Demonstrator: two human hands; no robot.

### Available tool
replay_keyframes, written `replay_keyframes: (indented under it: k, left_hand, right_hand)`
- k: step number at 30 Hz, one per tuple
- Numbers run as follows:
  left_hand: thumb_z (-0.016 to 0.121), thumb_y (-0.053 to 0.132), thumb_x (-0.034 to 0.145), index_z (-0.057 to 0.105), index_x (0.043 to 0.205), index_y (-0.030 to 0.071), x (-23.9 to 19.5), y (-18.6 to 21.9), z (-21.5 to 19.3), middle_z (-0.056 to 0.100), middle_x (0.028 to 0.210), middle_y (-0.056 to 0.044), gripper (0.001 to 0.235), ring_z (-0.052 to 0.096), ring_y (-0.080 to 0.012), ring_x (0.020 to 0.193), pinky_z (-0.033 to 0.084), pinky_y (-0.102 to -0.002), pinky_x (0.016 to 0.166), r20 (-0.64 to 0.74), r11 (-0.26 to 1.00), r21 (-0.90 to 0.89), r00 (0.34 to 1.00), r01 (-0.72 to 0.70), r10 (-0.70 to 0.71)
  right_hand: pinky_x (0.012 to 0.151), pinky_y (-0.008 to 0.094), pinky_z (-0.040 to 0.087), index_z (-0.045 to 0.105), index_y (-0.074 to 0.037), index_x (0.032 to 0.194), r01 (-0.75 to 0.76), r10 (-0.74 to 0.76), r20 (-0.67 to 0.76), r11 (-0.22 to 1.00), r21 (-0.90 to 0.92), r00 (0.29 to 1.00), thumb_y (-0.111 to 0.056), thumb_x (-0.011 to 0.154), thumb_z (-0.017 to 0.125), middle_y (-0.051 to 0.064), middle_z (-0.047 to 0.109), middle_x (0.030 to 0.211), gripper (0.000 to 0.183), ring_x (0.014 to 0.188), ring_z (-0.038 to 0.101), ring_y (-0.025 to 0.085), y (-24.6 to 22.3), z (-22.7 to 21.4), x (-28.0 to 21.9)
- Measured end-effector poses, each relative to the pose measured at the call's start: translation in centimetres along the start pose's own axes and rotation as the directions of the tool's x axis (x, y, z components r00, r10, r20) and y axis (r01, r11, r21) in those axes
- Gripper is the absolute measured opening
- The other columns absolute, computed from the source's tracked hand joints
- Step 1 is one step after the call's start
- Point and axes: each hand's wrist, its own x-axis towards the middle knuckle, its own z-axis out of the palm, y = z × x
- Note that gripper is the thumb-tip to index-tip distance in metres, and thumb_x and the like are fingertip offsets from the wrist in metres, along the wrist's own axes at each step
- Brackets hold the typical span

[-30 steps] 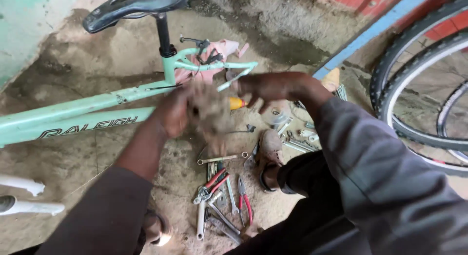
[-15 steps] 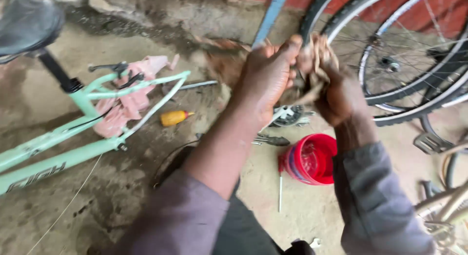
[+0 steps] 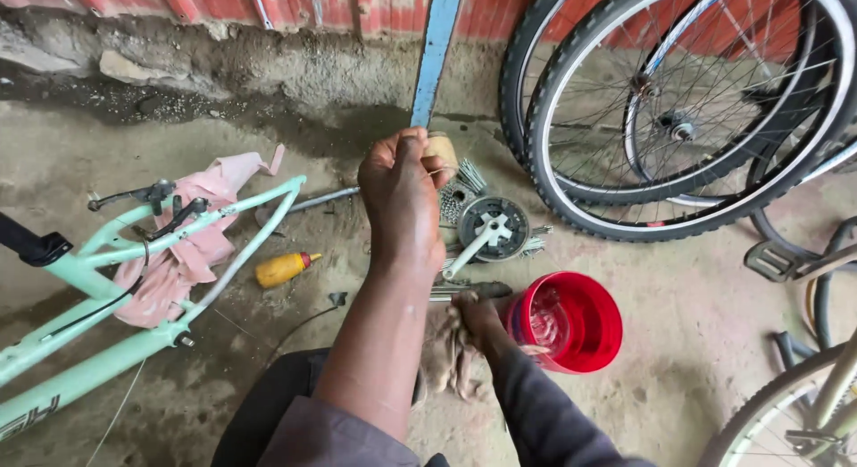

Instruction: The person cleans a bicycle chainring with a cloth and then uses a screwdriver to adjust the brake cable on the bicycle frame. The person is sitting on the floor during the task.

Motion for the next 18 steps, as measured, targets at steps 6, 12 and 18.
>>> replay_keyframes:
  k: [6,12,18]
  left_hand:
    - [0.064,0.006,0.086,0.064,0.088,0.005,1.1,-0.4,-0.5,0.059,0.070,-0.005,0.003,0.060,-0.0098,0.054,0.049,-0.018,0.047,-0.021,0.995,-0.009,0.995,0.096,-0.096]
    - [0.064,0.011,0.089,0.064,0.093,0.006,3.0,-0.9,-3.0,0.063,0.079,-0.006,0.006,0.064,-0.0111,0.057,0.052,-0.018,0.046,-0.006,0.994,-0.009,0.994,0.105,-0.105]
    - [0.069,0.014,0.090,0.069,0.100,0.009,0.1,4.5,-7.4,0.070,0.092,-0.006,0.011,0.068,-0.0126,0.068,0.056,-0.020,0.060,-0.031,0.996,-0.047,0.997,0.074,-0.075]
  right_hand:
    - [0.061,0.049,0.052,0.067,0.002,0.116,-0.111,0.179,-0.099,0.872,0.478,0.979,-0.042,0.086,0.082,0.019,0.065,0.091,0.056,0.072,0.062,0.033,1.8,3.2,12.8]
    - [0.068,0.051,0.055,0.059,0.010,0.124,0.085,-0.023,-0.325,0.981,0.177,0.945,-0.050,0.094,0.070,0.029,0.064,0.108,0.068,0.088,0.068,0.035,-5.8,0.0,8.7]
    - [0.071,0.049,0.054,0.072,0.013,0.102,0.205,-0.200,-0.141,0.979,0.016,0.970,-0.043,0.085,0.072,0.024,0.064,0.082,0.058,0.077,0.067,0.032,-21.9,5.2,-28.6]
